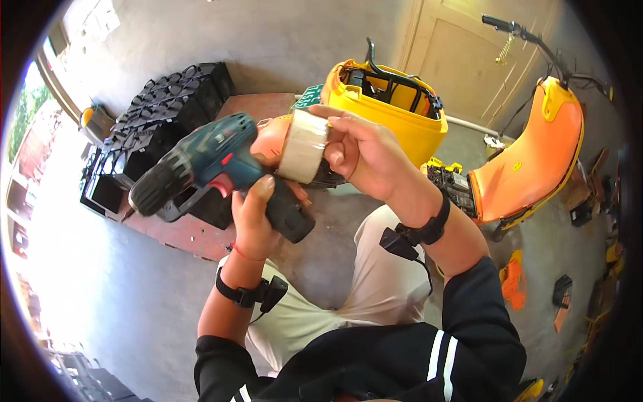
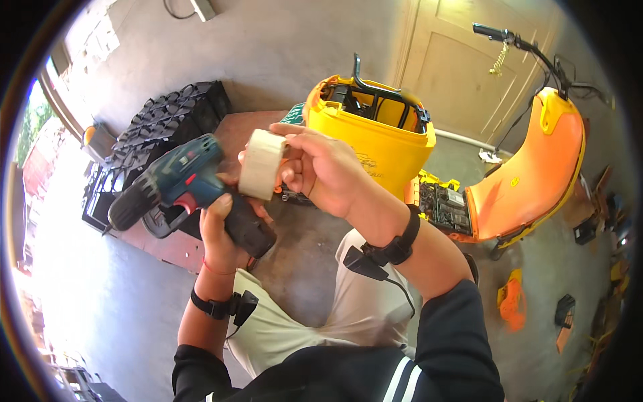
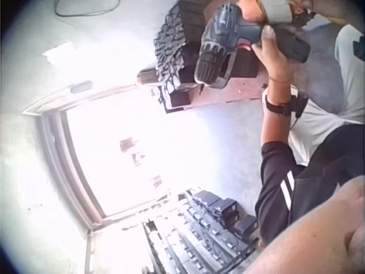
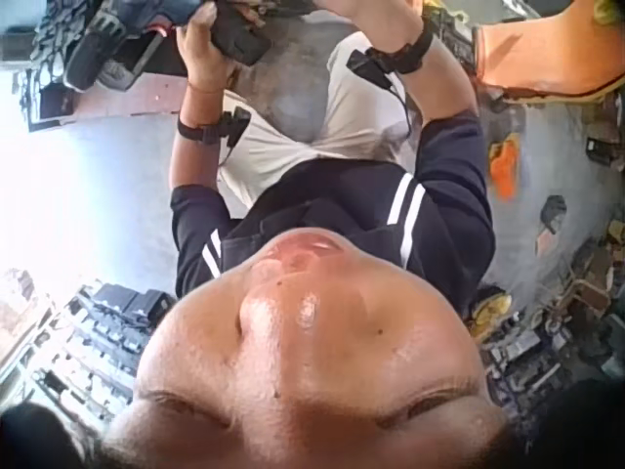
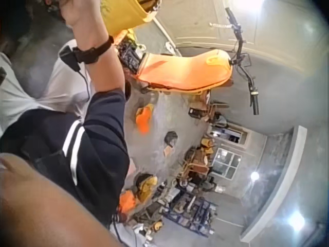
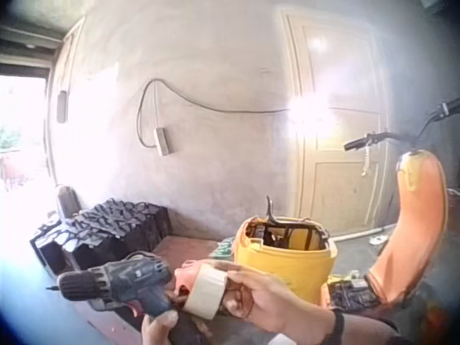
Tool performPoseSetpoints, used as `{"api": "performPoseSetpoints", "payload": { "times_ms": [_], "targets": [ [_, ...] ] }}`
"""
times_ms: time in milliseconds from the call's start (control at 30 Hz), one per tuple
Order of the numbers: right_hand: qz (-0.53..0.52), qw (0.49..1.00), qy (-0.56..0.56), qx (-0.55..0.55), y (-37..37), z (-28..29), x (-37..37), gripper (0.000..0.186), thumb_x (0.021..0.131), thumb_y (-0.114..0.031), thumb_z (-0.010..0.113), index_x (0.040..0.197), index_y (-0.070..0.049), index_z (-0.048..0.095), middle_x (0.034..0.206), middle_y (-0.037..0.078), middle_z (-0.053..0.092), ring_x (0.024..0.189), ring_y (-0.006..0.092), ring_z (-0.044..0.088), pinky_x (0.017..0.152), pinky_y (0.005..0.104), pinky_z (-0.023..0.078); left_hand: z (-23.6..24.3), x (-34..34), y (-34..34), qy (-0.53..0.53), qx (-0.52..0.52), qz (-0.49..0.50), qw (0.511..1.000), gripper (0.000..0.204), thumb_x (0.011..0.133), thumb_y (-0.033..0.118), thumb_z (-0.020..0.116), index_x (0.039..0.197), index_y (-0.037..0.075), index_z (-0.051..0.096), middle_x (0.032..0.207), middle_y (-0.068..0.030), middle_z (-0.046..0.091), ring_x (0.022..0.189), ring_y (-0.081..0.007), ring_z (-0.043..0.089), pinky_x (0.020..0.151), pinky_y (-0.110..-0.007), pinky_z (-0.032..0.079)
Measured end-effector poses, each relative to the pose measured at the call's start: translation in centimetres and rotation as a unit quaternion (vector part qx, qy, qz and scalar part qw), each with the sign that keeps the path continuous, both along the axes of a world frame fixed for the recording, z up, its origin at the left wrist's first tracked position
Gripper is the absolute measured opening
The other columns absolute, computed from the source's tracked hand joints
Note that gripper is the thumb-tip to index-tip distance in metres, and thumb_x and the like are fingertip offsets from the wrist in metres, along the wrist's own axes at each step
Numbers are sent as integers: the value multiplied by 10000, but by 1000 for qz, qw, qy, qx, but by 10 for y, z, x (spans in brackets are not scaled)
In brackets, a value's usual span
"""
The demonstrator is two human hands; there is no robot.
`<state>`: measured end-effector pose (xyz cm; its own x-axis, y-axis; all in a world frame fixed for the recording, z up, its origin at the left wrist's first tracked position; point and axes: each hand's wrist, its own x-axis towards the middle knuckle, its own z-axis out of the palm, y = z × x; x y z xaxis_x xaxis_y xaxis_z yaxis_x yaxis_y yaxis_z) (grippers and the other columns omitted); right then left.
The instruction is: Preparing a battery pack and assembling a power drill for scooter repair.
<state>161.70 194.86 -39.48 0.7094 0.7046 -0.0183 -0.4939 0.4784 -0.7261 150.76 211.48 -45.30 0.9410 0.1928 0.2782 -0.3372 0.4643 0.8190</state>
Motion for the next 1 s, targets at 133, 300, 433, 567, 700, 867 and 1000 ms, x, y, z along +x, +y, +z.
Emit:
{"api": "performPoseSetpoints", "payload": {
  "times_ms": [133,300,433,567,700,867,1000],
  "targets": [
    [24,996,-86,8,-39,-14,19,400,974,-144,503,1355,-21,501,831,101,655,577,128,546,501,253,413,0,13,-23,19,21,26,999,377,881,337,548,1197,143,478,849,-116,587,759,-225,598,689,-372,533],
    [-82,947,-290,-114,-90,-26,32,463,933,-304,670,1294,-47,536,896,68,647,745,101,602,660,257,500,10,32,-72,138,-46,-8,989,353,909,406,510,1165,166,546,822,-49,527,756,-180,536,714,-318,482],
    [-204,872,-388,-219,-123,-21,28,482,834,-272,751,1207,-74,520,836,59,628,761,157,598,687,314,477,17,49,-120,100,-46,-55,992,350,927,355,501,1216,158,498,829,-47,539,754,-142,545,694,-283,495],
    [-256,877,-365,-180,-159,-22,43,331,918,-243,653,1165,-53,541,733,56,595,657,148,582,606,308,453,15,67,-160,81,26,-40,996,376,927,351,496,1234,135,471,822,-51,539,757,-132,542,700,-266,480],
    [-260,862,-392,-186,-179,-24,49,268,941,-227,618,1135,-59,542,772,82,628,727,170,630,630,324,469,19,66,-180,110,31,0,993,386,936,350,477,1241,115,453,818,-51,534,758,-130,540,700,-265,472],
    [-266,840,-423,-209,-184,-30,48,464,868,-188,699,1252,-50,478,909,143,652,864,269,663,739,358,504,18,76,-184,133,18,-16,991,385,947,351,455,1239,100,461,826,-44,531,768,-130,544,723,-248,474],
    [-246,791,-504,-243,-189,-35,48,862,727,-152,803,1411,0,301,1146,235,618,1064,405,624,883,411,506,7,99,-185,147,-43,-62,986,381,924,382,491,1164,86,490,827,-47,548,772,-139,556,699,-259,463]
  ]
}}
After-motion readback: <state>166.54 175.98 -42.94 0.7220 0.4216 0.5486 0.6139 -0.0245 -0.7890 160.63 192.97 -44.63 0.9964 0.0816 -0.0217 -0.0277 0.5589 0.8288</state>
